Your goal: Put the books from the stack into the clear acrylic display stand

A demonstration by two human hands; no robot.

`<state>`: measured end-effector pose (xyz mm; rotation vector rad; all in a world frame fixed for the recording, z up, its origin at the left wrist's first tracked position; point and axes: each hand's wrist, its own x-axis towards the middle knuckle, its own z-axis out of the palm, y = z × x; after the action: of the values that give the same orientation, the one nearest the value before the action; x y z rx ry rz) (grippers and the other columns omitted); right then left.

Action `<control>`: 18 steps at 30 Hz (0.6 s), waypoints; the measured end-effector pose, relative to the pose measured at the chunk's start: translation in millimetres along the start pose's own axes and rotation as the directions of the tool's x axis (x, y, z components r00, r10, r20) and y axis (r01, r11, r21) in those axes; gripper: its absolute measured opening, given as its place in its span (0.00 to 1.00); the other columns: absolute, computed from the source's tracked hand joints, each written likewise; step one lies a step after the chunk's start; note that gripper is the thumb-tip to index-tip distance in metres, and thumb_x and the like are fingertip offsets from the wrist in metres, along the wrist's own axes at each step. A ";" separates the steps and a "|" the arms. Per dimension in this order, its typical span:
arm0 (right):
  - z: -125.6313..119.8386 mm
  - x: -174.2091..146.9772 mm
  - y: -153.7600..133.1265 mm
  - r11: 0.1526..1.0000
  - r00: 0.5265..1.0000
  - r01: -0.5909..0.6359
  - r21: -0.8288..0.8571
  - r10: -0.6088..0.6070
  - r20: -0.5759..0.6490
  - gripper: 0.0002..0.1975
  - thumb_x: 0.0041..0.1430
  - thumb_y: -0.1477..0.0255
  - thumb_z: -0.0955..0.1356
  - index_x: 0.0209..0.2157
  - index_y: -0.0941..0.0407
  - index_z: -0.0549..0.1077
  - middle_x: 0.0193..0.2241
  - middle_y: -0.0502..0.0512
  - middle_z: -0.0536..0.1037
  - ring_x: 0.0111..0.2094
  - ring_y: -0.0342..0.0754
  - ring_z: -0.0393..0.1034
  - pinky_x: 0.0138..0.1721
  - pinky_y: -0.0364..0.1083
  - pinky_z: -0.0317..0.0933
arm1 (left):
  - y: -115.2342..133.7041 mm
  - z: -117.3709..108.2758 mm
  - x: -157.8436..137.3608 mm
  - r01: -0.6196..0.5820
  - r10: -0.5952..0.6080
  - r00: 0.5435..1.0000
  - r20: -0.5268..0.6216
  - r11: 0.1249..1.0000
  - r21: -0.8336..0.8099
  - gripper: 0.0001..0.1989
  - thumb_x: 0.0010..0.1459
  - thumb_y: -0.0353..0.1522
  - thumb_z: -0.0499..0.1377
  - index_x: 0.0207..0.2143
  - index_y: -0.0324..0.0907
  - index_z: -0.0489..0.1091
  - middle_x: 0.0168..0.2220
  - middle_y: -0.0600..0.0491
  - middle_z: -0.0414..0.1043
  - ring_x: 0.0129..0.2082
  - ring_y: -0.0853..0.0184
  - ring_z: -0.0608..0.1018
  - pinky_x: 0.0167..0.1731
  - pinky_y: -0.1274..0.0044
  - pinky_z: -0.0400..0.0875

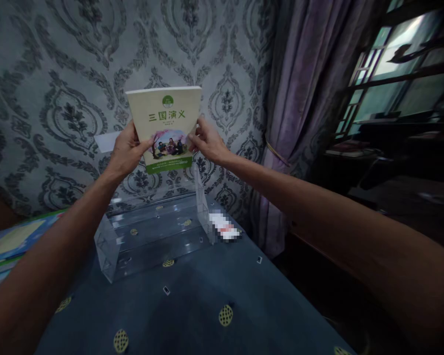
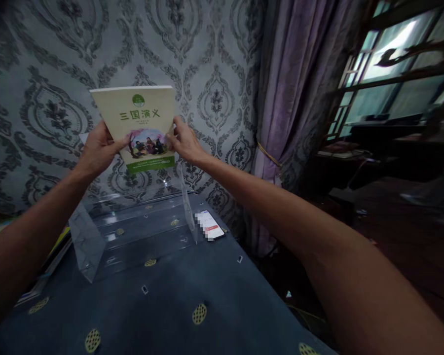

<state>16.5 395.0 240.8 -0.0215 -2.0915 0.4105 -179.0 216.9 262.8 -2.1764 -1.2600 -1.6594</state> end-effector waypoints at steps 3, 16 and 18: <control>0.0 -3.8 6.0 0.995 0.995 -0.102 0.004 0.102 0.012 0.18 0.71 0.64 0.62 0.58 0.52 0.58 0.38 0.53 0.74 0.33 0.46 0.76 0.39 0.48 0.74 | -18.4 6.0 0.3 -0.010 0.010 1.000 0.006 1.000 -0.012 0.31 0.55 0.47 0.67 0.54 0.39 0.67 0.55 0.42 0.75 0.58 0.50 0.75 0.61 0.55 0.67; 8.4 -4.6 29.4 0.973 0.977 -0.209 0.099 0.204 0.061 0.14 0.67 0.71 0.65 0.52 0.55 0.62 0.34 0.51 0.75 0.28 0.46 0.75 0.32 0.49 0.75 | -44.6 19.9 -4.6 0.109 -0.110 0.994 -0.008 0.990 -0.087 0.33 0.49 0.50 0.70 0.52 0.42 0.69 0.52 0.43 0.78 0.52 0.50 0.78 0.53 0.57 0.75; 9.7 -2.5 30.0 0.967 0.972 -0.230 0.107 0.223 0.071 0.13 0.66 0.72 0.66 0.50 0.55 0.63 0.32 0.51 0.75 0.27 0.46 0.75 0.30 0.48 0.74 | -47.7 20.5 -5.6 0.151 -0.153 0.988 -0.017 0.983 -0.108 0.33 0.47 0.49 0.71 0.51 0.42 0.69 0.50 0.45 0.78 0.52 0.50 0.79 0.51 0.59 0.77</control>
<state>5.2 420.1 225.1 -0.1847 -2.1271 0.6758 -196.2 255.9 232.7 -2.1583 -1.3936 -1.8460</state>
